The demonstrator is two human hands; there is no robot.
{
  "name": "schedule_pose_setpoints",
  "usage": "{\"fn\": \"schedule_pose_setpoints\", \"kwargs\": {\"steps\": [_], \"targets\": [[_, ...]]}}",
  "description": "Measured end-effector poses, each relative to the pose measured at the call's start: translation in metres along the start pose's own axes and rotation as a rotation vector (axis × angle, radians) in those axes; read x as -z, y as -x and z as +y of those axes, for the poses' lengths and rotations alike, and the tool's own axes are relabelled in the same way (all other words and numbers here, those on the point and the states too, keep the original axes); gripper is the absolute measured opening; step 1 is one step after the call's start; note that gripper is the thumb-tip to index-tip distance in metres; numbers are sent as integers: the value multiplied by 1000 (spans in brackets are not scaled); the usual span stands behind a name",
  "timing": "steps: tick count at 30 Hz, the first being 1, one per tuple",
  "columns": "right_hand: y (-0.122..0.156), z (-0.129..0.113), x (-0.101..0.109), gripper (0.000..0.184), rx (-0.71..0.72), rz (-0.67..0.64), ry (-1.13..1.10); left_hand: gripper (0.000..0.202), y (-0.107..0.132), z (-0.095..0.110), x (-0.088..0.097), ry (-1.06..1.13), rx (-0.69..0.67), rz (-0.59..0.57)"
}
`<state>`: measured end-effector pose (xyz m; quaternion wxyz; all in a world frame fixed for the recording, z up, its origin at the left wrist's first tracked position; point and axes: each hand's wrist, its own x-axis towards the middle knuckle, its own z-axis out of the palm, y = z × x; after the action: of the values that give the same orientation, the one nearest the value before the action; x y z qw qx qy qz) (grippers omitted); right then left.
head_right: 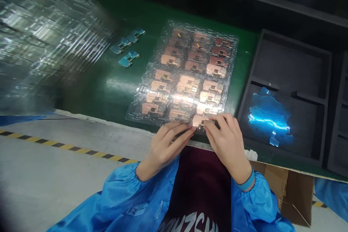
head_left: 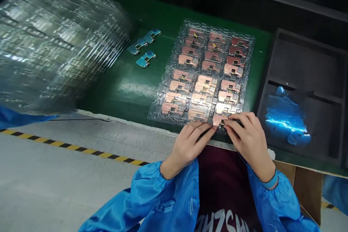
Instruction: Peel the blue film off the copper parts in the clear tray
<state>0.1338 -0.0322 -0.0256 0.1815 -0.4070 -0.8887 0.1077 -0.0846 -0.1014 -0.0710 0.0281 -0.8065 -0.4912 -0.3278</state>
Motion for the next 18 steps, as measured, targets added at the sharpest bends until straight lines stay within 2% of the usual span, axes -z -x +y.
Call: {"fn": "schedule_pose_setpoints", "kwargs": {"steps": [6,11,18], "targets": [[-6,-7,1,6,-53,-34,34,29,-1,-4,0,30,-40,15],[-6,-10,-1,4,-79,-42,42,29,-1,-4,5,-3,-36,-73],[-6,-9,-2,4,-127,-50,-31,26,-12,-1,11,0,-32,-106]]}}
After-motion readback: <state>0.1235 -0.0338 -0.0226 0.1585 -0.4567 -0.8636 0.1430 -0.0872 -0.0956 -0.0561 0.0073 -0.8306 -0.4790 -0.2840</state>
